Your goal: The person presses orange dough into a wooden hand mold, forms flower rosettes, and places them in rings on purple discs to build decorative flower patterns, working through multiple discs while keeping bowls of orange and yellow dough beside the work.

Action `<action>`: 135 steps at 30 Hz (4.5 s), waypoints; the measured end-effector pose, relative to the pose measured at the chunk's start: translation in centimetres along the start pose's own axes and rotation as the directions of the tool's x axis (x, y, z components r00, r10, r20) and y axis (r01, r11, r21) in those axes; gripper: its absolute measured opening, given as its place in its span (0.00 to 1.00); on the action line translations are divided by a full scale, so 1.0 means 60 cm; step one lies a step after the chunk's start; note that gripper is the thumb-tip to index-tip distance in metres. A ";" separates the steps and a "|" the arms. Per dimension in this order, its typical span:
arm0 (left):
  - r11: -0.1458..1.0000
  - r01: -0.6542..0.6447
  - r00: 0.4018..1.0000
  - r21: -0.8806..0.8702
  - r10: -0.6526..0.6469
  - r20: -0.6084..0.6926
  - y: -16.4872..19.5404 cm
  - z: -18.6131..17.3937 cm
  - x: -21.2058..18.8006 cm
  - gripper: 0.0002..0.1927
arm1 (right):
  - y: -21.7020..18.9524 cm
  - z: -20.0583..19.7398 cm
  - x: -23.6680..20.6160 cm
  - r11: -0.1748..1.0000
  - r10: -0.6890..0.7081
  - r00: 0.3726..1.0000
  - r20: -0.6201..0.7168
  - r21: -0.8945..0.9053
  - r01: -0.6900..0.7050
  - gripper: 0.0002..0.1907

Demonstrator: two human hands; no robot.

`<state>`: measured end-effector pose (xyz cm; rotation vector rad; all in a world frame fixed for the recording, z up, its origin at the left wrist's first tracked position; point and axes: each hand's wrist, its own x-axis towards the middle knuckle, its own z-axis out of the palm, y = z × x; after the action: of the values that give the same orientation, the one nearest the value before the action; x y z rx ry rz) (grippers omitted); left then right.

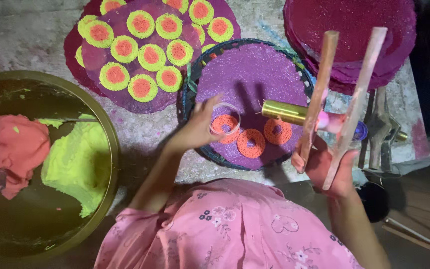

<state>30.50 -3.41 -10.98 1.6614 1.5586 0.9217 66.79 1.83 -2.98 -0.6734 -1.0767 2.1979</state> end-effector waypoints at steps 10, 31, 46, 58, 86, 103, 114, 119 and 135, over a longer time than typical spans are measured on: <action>0.982 -0.057 0.979 0.181 0.091 -0.184 -0.057 -0.012 0.084 0.48 | 0.007 -0.025 0.023 0.999 0.019 0.999 -0.027 -0.034 -0.020 0.57; -0.608 -0.392 0.868 -0.690 0.005 -0.497 -0.016 -0.116 0.166 0.24 | -0.088 0.138 0.335 0.080 0.457 0.873 -0.171 -0.969 -0.232 0.44; -0.549 -0.441 0.874 -0.710 -0.084 -0.478 -0.005 -0.097 0.209 0.19 | -0.096 0.146 0.327 -0.092 0.226 0.969 -0.104 -0.992 -0.085 0.37; -0.494 -0.453 0.889 -0.742 -0.191 -0.416 0.005 -0.125 0.169 0.27 | -0.036 0.138 0.329 0.047 0.325 0.937 -0.125 -0.988 -0.148 0.38; 0.922 0.095 0.932 0.375 0.050 -0.358 0.028 0.078 0.097 0.61 | 0.024 -0.075 0.013 0.955 -0.258 0.894 -0.366 -0.237 0.179 0.47; 0.958 -0.243 0.943 0.149 0.270 -0.195 0.072 0.102 0.048 0.46 | 0.016 -0.086 -0.065 0.876 -0.193 0.902 -0.386 -0.482 -0.019 0.43; -0.427 -0.326 0.941 -0.843 -0.230 -0.248 0.153 0.052 0.171 0.18 | -0.112 0.017 0.119 0.289 0.333 0.904 -0.269 -0.884 -0.369 0.42; -0.392 -0.427 0.893 -0.815 -0.326 -0.310 0.140 0.022 0.161 0.17 | -0.084 0.056 0.155 0.008 0.110 0.987 -0.116 -0.993 -0.118 0.37; -0.434 -0.464 0.871 -0.773 -0.381 -0.309 0.155 0.041 0.197 0.16 | -0.091 0.059 0.153 -0.264 -0.087 0.985 -0.150 -0.950 -0.168 0.31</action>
<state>37.90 7.80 -3.77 -0.1102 0.0897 2.0161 59.66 9.07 1.80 -1.4878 -2.7580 0.5257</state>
